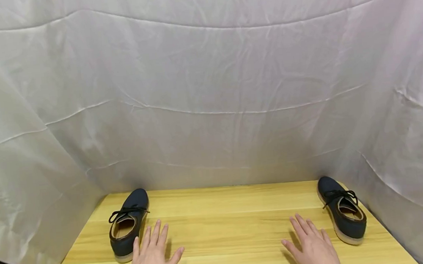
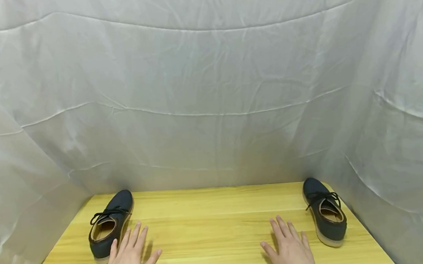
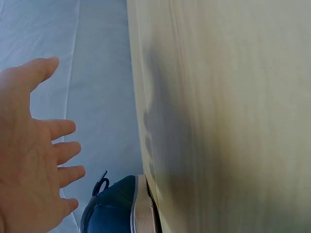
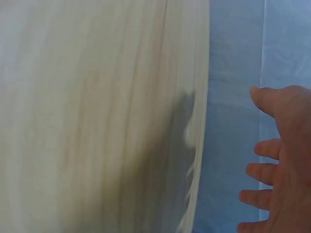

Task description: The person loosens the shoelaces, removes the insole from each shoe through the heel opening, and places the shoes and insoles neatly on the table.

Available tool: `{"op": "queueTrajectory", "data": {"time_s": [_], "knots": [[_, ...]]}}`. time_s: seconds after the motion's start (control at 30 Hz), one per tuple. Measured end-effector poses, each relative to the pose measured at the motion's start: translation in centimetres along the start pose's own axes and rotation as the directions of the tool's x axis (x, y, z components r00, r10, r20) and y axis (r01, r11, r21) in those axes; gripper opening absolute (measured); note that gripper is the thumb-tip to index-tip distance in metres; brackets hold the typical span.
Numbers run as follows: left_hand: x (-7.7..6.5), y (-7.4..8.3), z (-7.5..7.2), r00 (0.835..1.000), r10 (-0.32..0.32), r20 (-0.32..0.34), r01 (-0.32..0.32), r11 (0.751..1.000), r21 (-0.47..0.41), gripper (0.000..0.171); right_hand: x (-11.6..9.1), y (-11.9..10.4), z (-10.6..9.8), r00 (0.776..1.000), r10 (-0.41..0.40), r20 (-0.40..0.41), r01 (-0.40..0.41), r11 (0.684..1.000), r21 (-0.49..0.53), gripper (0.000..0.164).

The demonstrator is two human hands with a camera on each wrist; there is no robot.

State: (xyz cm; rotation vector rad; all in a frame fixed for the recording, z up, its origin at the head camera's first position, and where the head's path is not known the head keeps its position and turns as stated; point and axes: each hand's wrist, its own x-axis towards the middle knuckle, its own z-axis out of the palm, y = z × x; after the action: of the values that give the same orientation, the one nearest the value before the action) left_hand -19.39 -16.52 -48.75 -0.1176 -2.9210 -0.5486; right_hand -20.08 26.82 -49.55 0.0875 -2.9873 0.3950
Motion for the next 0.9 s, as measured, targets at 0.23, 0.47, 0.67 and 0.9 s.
{"op": "queueTrajectory", "data": {"time_s": [0.23, 0.47, 0.67, 0.9], "knots": [[-0.3, 0.2, -0.1, 0.998, -0.004, -0.061, 0.004, 1.000, -0.008, 0.079, -0.3, -0.7, 0.0, 0.993, -0.033, -0.113, 0.035, 0.999, 0.012, 0.076], [-0.4, 0.3, -0.7, 0.968, 0.043, -0.247, -0.054, 0.998, -0.039, 0.058, 0.1, -2.1, -0.1, 0.956, -0.080, -0.284, 0.108, 0.990, 0.086, 0.061], [-0.5, 0.4, -1.3, 0.900, 0.050, -0.434, -0.094, 0.992, -0.082, 0.048, 1.1, -4.1, -0.3, 0.911, -0.106, -0.399, 0.175, 0.974, 0.141, 0.053], [-0.3, 0.1, -2.2, 0.794, 0.028, -0.608, -0.119, 0.987, -0.110, 0.043, 2.5, -7.1, -0.8, 0.861, -0.142, -0.488, 0.263, 0.946, 0.188, 0.049]]}}
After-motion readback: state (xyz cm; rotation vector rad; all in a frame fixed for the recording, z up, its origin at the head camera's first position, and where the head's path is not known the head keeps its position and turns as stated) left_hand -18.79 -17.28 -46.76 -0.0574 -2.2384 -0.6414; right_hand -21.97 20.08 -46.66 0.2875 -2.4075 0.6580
